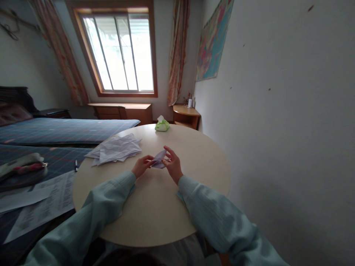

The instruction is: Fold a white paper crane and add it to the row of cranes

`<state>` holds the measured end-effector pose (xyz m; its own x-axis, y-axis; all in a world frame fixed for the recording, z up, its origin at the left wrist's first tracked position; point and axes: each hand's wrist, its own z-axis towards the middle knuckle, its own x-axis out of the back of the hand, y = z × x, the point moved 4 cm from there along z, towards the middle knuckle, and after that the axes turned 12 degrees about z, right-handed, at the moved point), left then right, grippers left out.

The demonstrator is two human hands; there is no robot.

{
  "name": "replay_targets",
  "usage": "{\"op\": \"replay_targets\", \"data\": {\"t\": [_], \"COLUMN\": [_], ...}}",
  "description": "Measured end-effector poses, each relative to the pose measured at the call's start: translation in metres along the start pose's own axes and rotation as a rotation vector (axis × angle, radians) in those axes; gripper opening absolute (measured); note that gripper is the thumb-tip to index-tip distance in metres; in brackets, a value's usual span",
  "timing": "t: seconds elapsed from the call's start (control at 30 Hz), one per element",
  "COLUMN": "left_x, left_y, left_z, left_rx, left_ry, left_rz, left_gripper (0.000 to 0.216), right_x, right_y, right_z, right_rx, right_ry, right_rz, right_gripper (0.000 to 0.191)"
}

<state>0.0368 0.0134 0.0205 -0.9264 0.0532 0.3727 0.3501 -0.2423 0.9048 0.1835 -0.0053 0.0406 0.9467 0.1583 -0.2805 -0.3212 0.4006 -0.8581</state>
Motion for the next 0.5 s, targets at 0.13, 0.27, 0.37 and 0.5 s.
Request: {"op": "replay_targets", "data": {"t": [0.13,0.27,0.37,0.5], "left_x": [0.007,0.011,0.007,-0.001], "left_y": [-0.003,-0.003,0.0,0.009], "left_z": [0.003,0.005,0.001,-0.006], "left_rx": [0.031,0.061,0.111,0.136], "left_ry": [0.136,0.197,0.096,-0.054], "left_rz": [-0.157,-0.384,-0.449,-0.405], "left_gripper": [0.031,0.038,0.039,0.036], "right_x": [0.003,0.0,-0.005,-0.009], "right_y": [0.0,0.01,0.014,0.009], "right_z": [-0.001,-0.004,-0.007,-0.011], "right_rx": [0.075,-0.028,-0.074,-0.033], "right_ry": [0.032,-0.078,-0.172,-0.222], "right_rz": [-0.06,-0.084,-0.107,-0.103], "right_gripper": [0.047,0.04,0.033,0.026]}}
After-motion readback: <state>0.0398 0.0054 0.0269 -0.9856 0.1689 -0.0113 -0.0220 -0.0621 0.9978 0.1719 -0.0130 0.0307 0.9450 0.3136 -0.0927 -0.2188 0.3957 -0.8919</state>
